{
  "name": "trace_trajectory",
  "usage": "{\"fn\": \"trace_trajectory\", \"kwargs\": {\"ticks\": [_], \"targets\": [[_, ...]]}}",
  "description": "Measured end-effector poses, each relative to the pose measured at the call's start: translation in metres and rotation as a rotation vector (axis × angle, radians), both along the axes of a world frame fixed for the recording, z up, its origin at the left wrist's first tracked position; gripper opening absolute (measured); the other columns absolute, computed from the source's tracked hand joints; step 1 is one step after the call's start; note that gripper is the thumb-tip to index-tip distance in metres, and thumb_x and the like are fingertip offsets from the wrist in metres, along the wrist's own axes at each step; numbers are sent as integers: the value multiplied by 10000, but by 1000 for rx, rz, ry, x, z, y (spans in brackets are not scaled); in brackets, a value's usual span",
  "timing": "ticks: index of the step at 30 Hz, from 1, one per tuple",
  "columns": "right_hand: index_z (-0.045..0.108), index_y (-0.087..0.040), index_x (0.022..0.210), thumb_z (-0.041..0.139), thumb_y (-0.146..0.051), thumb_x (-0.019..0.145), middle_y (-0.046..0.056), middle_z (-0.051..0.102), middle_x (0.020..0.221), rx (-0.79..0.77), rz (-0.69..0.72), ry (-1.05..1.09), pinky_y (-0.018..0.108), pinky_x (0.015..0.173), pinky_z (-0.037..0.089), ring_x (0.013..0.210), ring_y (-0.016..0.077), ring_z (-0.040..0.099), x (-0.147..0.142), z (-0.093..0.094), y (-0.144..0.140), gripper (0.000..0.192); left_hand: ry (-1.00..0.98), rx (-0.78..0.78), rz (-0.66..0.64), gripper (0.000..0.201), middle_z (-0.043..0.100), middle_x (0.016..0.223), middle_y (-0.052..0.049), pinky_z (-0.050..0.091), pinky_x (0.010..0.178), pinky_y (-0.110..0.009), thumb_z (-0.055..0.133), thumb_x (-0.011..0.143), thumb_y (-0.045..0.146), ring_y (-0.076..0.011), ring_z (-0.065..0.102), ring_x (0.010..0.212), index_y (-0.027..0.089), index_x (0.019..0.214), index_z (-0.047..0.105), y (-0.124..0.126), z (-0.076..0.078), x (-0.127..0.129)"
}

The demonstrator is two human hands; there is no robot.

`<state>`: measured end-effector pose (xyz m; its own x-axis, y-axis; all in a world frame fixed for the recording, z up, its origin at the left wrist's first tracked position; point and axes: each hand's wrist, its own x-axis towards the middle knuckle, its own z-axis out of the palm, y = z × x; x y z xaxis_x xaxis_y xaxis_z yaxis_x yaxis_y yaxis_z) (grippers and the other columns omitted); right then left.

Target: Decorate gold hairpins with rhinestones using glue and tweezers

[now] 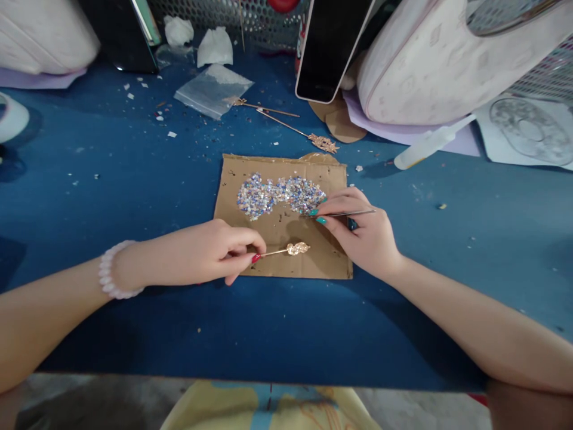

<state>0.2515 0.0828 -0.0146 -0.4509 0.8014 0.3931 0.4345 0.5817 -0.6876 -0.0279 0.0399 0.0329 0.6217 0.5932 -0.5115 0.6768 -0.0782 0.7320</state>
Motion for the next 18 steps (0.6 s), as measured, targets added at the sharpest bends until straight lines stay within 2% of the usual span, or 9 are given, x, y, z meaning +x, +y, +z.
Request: {"fn": "trace_trajectory", "kwargs": {"ticks": [4, 8, 18], "targets": [[723, -263, 866, 599, -147, 883, 35, 744, 863, -18, -35, -15, 471, 888, 529, 952, 238, 676, 0, -1, 0, 171, 22, -31, -1, 271, 690, 637, 45, 358, 406, -162, 412, 1002, 305, -60, 479, 370, 196, 1145, 615, 1, 3, 1], [711, -262, 868, 590, -135, 881, 29, 745, 872, -15, -10, -3, 472, 893, 533, 956, 233, 673, 0, 0, 0, 176, 39, -41, -3, 278, 696, 654, 42, 362, 410, -164, 411, 1002, 306, -60, 485, 368, 199, 1161, 612, 1, 3, 1], [702, -260, 865, 583, -134, 887, 30, 748, 884, -62, 0, 12, 476, 904, 539, 982, 233, 675, 0, -2, 0, 175, -26, 21, -11, 292, 705, 636, 34, 333, 399, -170, 434, 1015, 361, -53, 478, 357, 198, 1148, 636, 0, -7, -5]]}}
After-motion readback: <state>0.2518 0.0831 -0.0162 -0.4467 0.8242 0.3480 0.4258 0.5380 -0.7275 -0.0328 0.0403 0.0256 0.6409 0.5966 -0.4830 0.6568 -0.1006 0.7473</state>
